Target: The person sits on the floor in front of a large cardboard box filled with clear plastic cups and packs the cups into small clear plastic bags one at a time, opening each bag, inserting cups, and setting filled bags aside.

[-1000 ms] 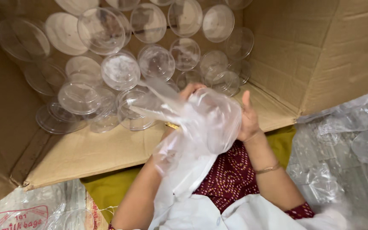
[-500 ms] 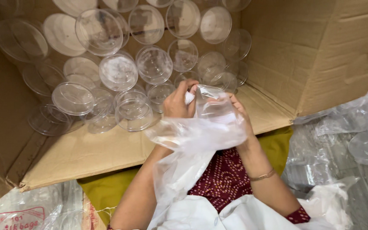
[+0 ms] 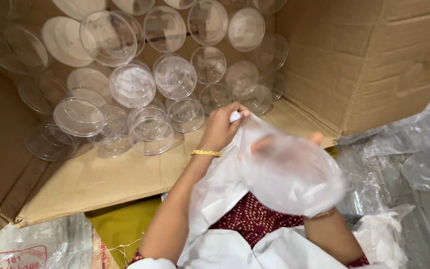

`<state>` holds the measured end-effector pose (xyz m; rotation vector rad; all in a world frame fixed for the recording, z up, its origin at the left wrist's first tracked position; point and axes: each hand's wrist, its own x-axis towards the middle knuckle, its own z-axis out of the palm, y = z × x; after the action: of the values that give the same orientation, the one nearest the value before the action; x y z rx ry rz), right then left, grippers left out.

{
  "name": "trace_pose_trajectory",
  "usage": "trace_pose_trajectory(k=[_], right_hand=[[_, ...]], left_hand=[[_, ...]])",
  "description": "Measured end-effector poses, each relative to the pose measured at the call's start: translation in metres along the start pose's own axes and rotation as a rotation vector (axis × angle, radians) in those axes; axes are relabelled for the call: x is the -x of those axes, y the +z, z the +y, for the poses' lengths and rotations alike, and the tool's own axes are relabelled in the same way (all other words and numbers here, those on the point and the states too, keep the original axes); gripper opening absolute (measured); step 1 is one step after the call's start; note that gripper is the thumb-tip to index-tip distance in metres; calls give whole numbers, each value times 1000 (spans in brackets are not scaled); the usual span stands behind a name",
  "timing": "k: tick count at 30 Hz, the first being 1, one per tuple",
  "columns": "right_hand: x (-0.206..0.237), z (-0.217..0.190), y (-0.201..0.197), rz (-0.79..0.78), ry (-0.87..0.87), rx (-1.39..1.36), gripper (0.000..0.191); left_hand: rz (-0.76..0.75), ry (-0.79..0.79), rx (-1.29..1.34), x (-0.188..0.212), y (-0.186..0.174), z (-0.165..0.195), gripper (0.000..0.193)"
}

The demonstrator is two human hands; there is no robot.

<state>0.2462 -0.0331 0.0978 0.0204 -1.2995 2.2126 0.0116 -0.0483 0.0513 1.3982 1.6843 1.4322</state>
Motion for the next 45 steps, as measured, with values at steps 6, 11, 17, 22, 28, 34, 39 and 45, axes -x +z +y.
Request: trace_pose_trajectory(k=[6, 11, 17, 22, 28, 34, 39, 45], right_hand=[[9, 12, -10, 209, -98, 125, 44], [-35, -151, -160, 571, -413, 350, 44], [-80, -237, -219, 958, -120, 913, 46], [-86, -153, -110, 767, -402, 832, 48], [-116, -17, -47, 416, 668, 548, 69], [-107, 21, -56, -226, -128, 1080, 84], [-86, 19, -103, 31, 711, 981, 59], [-91, 37, -116, 192, 528, 792, 26]], left_hand=[[-77, -37, 167, -1, 35, -42, 11], [85, -251, 611, 1, 30, -85, 18], [106, -477, 878, 2, 20, -83, 31], [279, -213, 334, -6, 22, -47, 37], [323, -8, -368, -10, 22, -11, 21], [320, -77, -421, -12, 18, -6, 19], [286, -185, -317, -9, 6, -10, 30], [246, -128, -68, -16, 10, -18, 24]])
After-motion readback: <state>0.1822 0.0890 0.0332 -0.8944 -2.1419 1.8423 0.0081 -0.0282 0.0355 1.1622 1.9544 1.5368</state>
